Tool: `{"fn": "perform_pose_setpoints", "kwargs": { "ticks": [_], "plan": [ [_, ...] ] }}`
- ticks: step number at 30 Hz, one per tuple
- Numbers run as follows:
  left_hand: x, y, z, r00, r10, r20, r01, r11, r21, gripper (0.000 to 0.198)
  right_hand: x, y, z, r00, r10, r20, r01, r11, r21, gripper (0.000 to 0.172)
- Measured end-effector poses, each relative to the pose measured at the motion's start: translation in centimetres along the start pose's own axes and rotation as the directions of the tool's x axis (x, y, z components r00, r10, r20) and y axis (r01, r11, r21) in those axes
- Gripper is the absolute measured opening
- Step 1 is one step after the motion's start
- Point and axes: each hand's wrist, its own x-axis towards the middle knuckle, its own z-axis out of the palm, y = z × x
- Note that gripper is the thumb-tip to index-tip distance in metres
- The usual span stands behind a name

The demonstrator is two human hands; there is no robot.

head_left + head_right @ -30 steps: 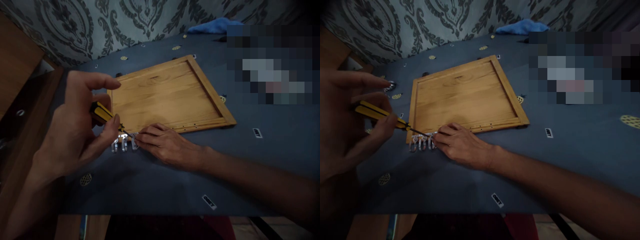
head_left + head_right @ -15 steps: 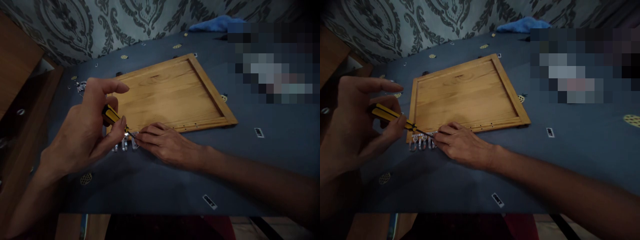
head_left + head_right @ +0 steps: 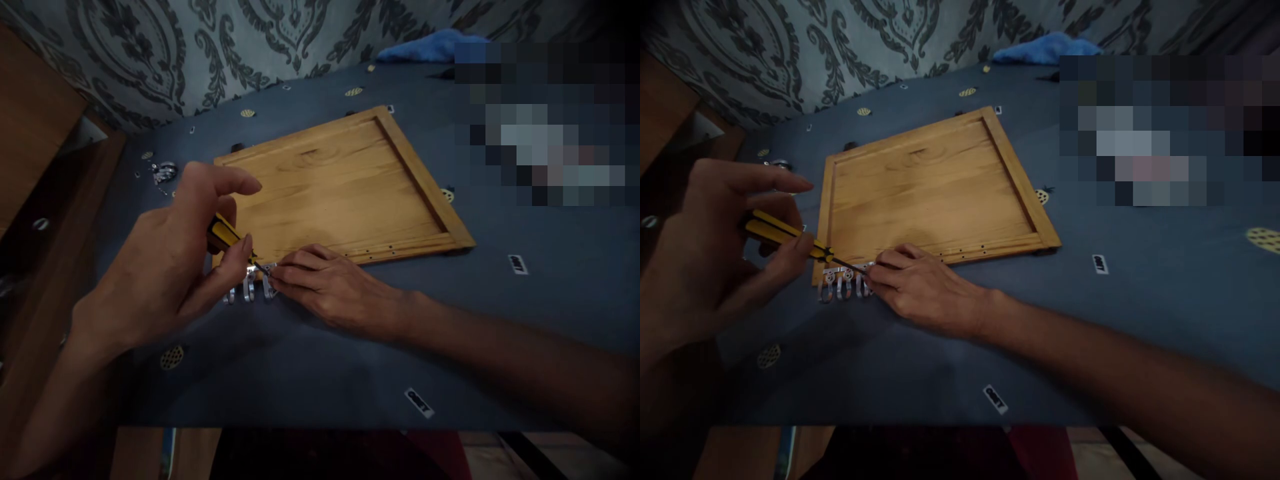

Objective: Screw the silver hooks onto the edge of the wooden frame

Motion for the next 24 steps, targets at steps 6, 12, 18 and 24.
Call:
{"fn": "perform_pose_setpoints", "kwargs": {
  "ticks": [6,12,18,24],
  "plan": [
    [0.32,0.0,0.02,0.993,0.115,0.007,-0.115,0.981,0.158,0.031,-0.06,-0.02,0.0,1.0,0.013,0.012,-0.013,1.0,-0.007,0.035],
    [0.1,-0.09,-0.05,0.997,0.07,0.021,-0.071,0.996,0.049,0.032,-0.03,-0.06,-0.07,1.0,-0.004,0.005,0.004,1.0,-0.003,0.035],
    [-0.14,-0.72,-0.45,0.992,0.064,0.107,-0.054,0.994,-0.091,0.041,-0.03,-0.09,-0.07,1.0,0.008,0.009,-0.008,1.0,-0.005,0.033],
    [0.0,-0.95,-0.51,0.992,0.074,0.106,-0.057,0.986,-0.157,0.045,0.02,-0.07,-0.15,1.0,0.006,0.014,-0.006,1.0,0.012,0.032]
  ]
}}
